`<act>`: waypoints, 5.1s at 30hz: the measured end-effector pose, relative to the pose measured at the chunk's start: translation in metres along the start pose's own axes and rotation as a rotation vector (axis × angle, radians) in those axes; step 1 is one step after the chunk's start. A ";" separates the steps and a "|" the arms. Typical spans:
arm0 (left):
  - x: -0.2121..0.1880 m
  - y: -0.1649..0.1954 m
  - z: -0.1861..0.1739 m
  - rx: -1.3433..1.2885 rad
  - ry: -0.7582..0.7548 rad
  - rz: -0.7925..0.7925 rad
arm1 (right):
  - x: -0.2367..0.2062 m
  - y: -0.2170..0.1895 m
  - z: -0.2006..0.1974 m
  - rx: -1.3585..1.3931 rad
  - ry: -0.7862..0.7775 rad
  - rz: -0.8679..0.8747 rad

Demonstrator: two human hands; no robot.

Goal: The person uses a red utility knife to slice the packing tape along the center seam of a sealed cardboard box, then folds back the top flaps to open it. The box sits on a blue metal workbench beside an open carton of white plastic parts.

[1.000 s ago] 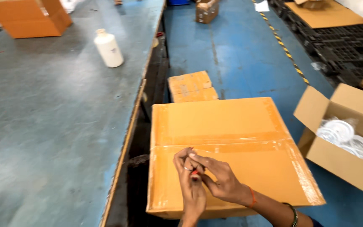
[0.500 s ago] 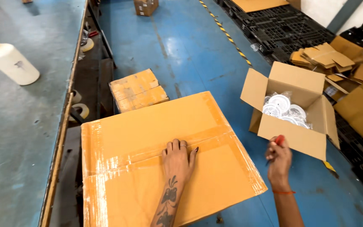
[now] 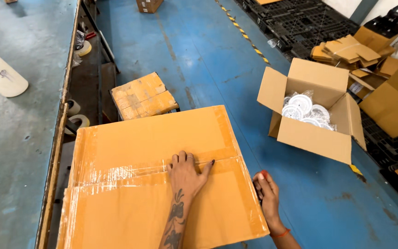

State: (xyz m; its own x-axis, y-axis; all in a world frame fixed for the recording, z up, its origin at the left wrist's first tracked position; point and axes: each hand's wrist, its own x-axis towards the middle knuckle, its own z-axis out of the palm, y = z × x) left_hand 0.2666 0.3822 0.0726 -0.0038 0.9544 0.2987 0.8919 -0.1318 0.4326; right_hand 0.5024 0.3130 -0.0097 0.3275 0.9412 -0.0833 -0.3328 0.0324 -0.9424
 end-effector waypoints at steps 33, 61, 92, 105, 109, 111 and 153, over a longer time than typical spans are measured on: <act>-0.013 -0.018 0.010 -0.388 0.184 -0.229 | 0.080 -0.087 0.017 0.636 -0.083 -0.032; -0.011 -0.017 0.011 -0.413 0.164 -0.249 | 0.069 -0.089 0.009 0.477 -0.227 -0.035; -0.010 -0.011 0.005 -0.402 0.133 -0.241 | 0.079 -0.062 0.032 0.392 -0.260 -0.206; -0.009 -0.011 0.005 -0.402 0.110 -0.231 | 0.064 -0.103 0.049 0.383 -0.334 -0.190; -0.006 -0.012 0.005 -0.410 0.173 -0.185 | 0.061 -0.124 0.004 0.437 -0.336 -0.395; -0.008 -0.010 0.006 -0.418 0.177 -0.195 | 0.060 -0.131 -0.012 0.393 -0.343 -0.481; -0.002 -0.009 0.008 -0.169 0.078 -0.020 | 0.136 -0.052 0.194 -1.354 -0.740 -1.016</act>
State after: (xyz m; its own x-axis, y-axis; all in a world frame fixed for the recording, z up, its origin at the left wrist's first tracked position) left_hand 0.2624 0.3838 0.0614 -0.0614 0.9345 0.3507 0.8028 -0.1625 0.5737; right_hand 0.3923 0.5049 0.0906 -0.6084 0.6836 0.4032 0.6937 0.7048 -0.1481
